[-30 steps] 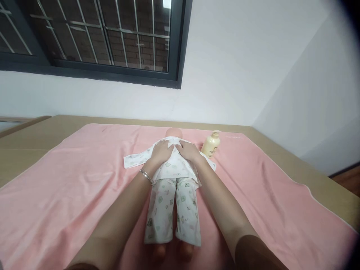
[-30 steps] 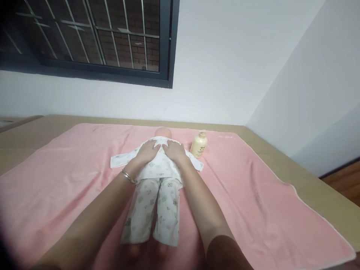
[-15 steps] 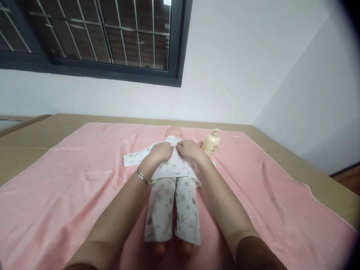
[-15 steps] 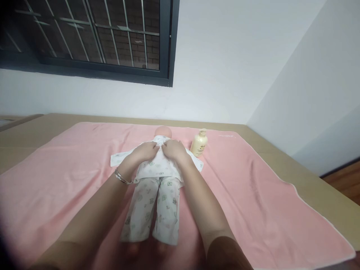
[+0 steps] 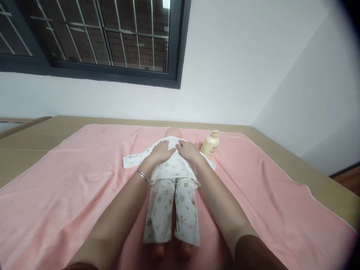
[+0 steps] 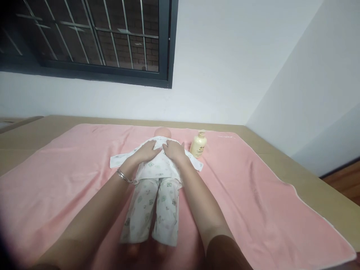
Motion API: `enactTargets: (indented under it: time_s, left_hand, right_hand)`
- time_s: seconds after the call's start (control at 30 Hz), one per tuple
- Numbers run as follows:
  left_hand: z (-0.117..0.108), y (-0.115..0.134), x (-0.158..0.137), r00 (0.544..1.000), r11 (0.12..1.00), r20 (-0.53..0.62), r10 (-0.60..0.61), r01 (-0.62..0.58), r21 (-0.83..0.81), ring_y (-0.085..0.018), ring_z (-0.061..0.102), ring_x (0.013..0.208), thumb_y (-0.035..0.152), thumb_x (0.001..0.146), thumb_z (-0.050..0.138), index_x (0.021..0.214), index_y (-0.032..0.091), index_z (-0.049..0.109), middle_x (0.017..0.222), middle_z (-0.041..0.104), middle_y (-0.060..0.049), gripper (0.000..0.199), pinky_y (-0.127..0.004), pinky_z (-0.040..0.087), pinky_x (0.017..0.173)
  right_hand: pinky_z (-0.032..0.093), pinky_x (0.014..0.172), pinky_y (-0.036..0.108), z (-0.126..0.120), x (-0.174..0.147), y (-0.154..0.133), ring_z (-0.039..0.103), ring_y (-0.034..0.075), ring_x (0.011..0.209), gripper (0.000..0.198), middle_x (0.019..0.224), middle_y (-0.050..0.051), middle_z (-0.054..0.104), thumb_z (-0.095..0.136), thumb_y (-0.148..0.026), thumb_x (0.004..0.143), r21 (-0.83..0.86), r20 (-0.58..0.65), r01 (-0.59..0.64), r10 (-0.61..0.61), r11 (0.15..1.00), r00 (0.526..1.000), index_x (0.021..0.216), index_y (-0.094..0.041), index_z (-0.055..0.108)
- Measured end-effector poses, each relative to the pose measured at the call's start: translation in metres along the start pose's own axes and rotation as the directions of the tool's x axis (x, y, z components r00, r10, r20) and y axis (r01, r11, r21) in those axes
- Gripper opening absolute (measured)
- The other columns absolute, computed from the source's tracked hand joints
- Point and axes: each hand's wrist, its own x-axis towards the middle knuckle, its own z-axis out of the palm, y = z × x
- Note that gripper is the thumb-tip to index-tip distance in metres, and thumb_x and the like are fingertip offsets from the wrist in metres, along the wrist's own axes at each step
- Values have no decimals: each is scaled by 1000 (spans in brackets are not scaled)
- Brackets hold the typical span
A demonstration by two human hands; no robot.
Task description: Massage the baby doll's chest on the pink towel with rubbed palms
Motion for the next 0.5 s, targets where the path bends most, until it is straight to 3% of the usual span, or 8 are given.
enactTargets:
  time_s: [0.13,0.23,0.37,0.5]
  left_hand:
    - [-31,24,-21,980,995,174,94,-96,5,-28,67,101,43,85,53,111,19,65,115,72,-9,38,-31,50,81]
    - [-40,32,-30,970,998,240,49,-57,29,-27,69,90,48,83,57,105,19,66,103,74,-8,38,-32,50,75]
    - [-28,24,-24,980,996,197,8,-25,85,-32,62,115,55,89,49,119,18,61,127,66,-14,49,-38,47,92]
    - [-5,7,-10,993,992,111,42,-54,116,-31,33,144,53,97,36,142,16,43,156,36,-17,59,-49,29,112]
  right_hand:
    - [21,108,63,-15,-9,-13,59,32,112,31,111,13,70,36,-32,95,-84,63,20,-15,996,998,96,-19,64]
    - [27,107,56,-29,-19,-23,61,31,110,29,110,14,71,40,-32,94,-132,150,33,-13,991,989,93,-19,66]
    - [38,97,41,-37,-22,-25,61,29,108,33,109,11,72,40,-35,95,-97,166,23,-6,995,986,92,-20,69]
    - [41,88,33,-21,-10,-11,61,26,108,41,112,11,71,33,-39,98,-20,67,18,-17,1000,998,97,-19,69]
